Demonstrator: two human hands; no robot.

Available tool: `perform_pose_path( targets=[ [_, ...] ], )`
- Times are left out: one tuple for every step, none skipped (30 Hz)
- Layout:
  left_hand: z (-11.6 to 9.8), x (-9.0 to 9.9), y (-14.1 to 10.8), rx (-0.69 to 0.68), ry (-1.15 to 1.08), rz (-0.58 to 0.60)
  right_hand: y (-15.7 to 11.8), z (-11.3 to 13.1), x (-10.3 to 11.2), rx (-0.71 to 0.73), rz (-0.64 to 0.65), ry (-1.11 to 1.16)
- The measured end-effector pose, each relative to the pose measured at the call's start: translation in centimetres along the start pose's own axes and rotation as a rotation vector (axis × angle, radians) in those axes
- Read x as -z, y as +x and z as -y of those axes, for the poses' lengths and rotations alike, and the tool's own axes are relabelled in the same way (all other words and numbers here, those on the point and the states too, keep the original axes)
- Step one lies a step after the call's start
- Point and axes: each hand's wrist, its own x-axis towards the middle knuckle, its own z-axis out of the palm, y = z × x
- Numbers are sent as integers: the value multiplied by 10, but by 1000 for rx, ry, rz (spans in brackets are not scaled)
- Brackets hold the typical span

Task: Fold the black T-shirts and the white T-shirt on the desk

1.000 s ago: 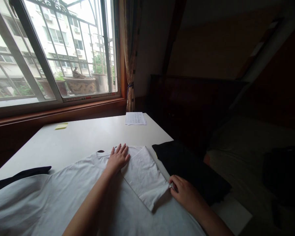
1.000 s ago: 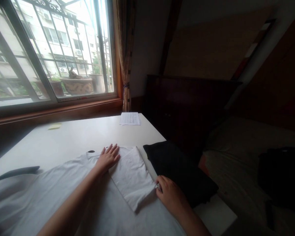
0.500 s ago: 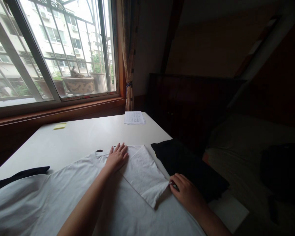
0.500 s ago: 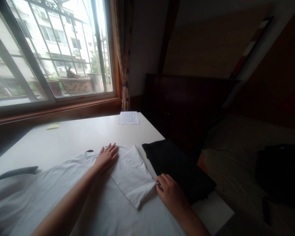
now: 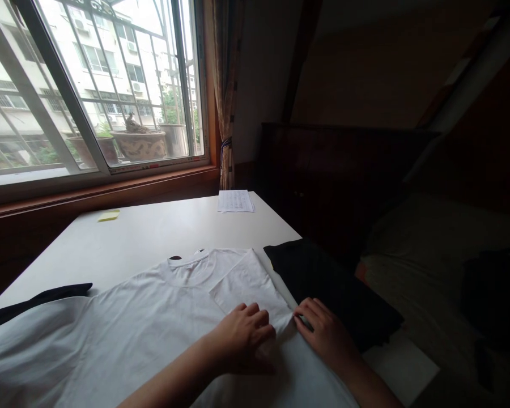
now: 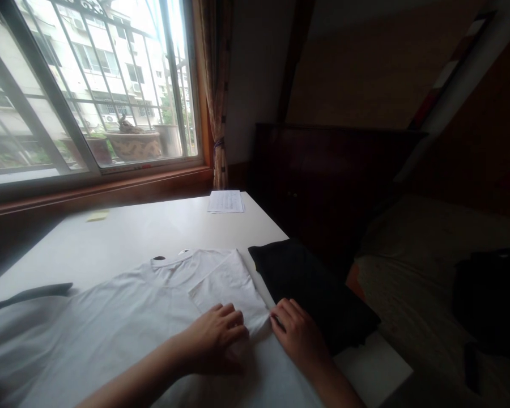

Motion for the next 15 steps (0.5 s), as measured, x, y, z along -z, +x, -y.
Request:
perform_pose_path(
  targets=[
    [-4, -3, 1, 17, 28, 4, 0, 0, -1, -3, 0, 3],
    [-6, -5, 2, 36, 50, 2, 0, -1, -1, -3, -2, 3],
    [-6, -7, 3, 53, 64, -3, -1, -1, -1, -1, -5, 2],
    [-3, -8, 4, 69, 66, -8, -1, -2, -1, 4, -9, 0],
    [0, -7, 4, 84, 57, -14, -2, -3, -1, 9, -14, -2],
    [3, -7, 3, 96, 38, -18, -2, -4, -1, 14, -18, -3],
    [7, -5, 2, 104, 12, -19, -3, -5, 0, 17, -20, -2],
    [10, -4, 1, 109, -15, -17, -3, -5, 1, 21, -18, 0],
    [12, -2, -1, 112, -39, -16, -3, -6, 1, 23, -15, 4],
    [13, 0, -3, 108, -53, -14, -3, -6, 2, 24, -9, 8],
    [13, 2, -5, 98, -57, -10, -3, -7, 3, 25, -3, 12],
    [13, 4, -7, 85, -49, -4, -3, -7, 4, 27, 5, 17],
    [12, 6, -8, 70, -34, 2, -3, -7, 5, 27, 10, 21],
    [11, 7, -9, 53, -12, 9, -3, -7, 5, 27, 12, 25],
    [10, 8, -10, 37, 13, 15, -3, -7, 5, 26, 12, 28]
  ],
)
